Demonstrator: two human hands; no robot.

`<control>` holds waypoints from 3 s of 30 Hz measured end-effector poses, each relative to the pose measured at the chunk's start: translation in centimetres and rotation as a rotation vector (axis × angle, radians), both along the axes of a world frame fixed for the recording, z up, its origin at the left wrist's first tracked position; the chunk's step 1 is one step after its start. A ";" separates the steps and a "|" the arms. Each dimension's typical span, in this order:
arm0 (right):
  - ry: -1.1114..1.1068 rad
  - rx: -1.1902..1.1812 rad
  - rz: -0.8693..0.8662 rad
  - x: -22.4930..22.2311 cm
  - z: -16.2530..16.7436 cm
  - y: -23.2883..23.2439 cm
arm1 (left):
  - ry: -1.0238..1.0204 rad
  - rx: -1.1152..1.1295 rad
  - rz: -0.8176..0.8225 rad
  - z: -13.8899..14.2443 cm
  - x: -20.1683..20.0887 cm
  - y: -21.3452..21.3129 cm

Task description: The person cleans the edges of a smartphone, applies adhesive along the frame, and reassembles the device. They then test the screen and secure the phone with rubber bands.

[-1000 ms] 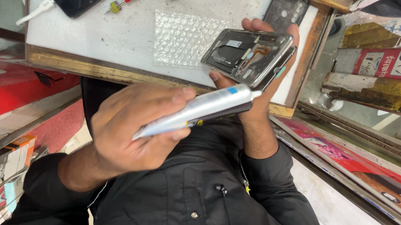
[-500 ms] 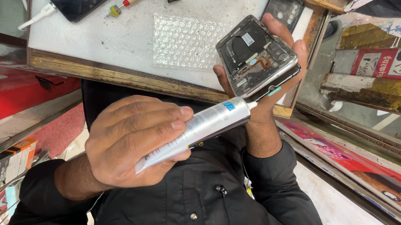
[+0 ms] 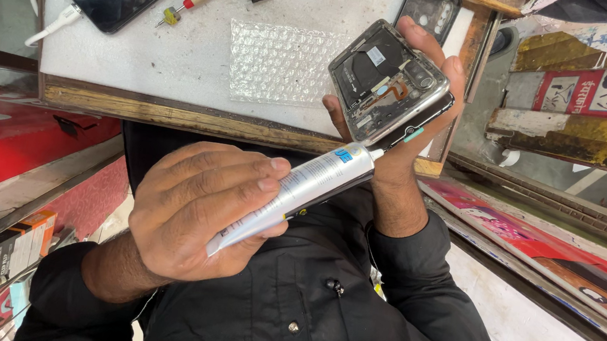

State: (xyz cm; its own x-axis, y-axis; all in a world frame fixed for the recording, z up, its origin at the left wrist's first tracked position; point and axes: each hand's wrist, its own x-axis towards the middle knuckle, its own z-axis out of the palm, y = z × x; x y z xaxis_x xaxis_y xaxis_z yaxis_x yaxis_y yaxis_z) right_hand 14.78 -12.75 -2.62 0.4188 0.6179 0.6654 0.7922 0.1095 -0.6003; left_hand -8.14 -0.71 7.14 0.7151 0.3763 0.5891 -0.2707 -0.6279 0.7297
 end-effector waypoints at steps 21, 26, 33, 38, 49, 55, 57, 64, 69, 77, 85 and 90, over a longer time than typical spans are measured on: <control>0.116 0.004 0.036 -0.6 -0.5 -0.2 | -0.054 -0.049 0.008 -0.8 0.3 -0.1; 0.097 0.003 0.013 -0.4 -0.6 -0.3 | -0.035 -0.048 -0.001 -0.9 0.0 -0.1; 0.149 0.038 0.041 0.0 -1.6 -0.2 | -0.063 -0.058 0.013 -1.5 0.0 -0.4; 0.187 0.029 0.039 -0.2 -1.7 -0.4 | -0.066 -0.061 0.009 -1.5 0.0 -0.4; 0.270 0.015 0.058 -0.7 -0.8 -0.4 | -0.088 -0.050 0.026 -1.3 0.3 -0.1; 0.323 0.035 0.096 -0.7 -0.9 -0.3 | -0.091 -0.063 0.029 -1.5 0.1 0.0; 0.326 0.031 0.103 -0.7 -1.0 -0.3 | -0.079 -0.053 0.047 -1.5 0.3 0.0; 0.398 0.010 0.088 -1.2 -0.5 -0.4 | -0.056 -0.118 0.053 -2.2 0.1 -0.2; 0.631 0.022 0.211 -1.0 0.6 -0.6 | -0.105 -0.544 0.154 -4.7 -1.0 -0.4; 0.870 -0.150 0.267 -0.2 3.5 -1.3 | -0.009 -1.211 0.208 -10.3 1.7 5.1; 0.182 -0.576 0.152 0.3 7.8 -0.8 | 0.462 0.152 0.441 -3.7 -0.7 4.6; -0.127 -0.755 0.261 -0.2 9.1 1.8 | 0.450 0.004 0.097 -1.7 -0.3 4.1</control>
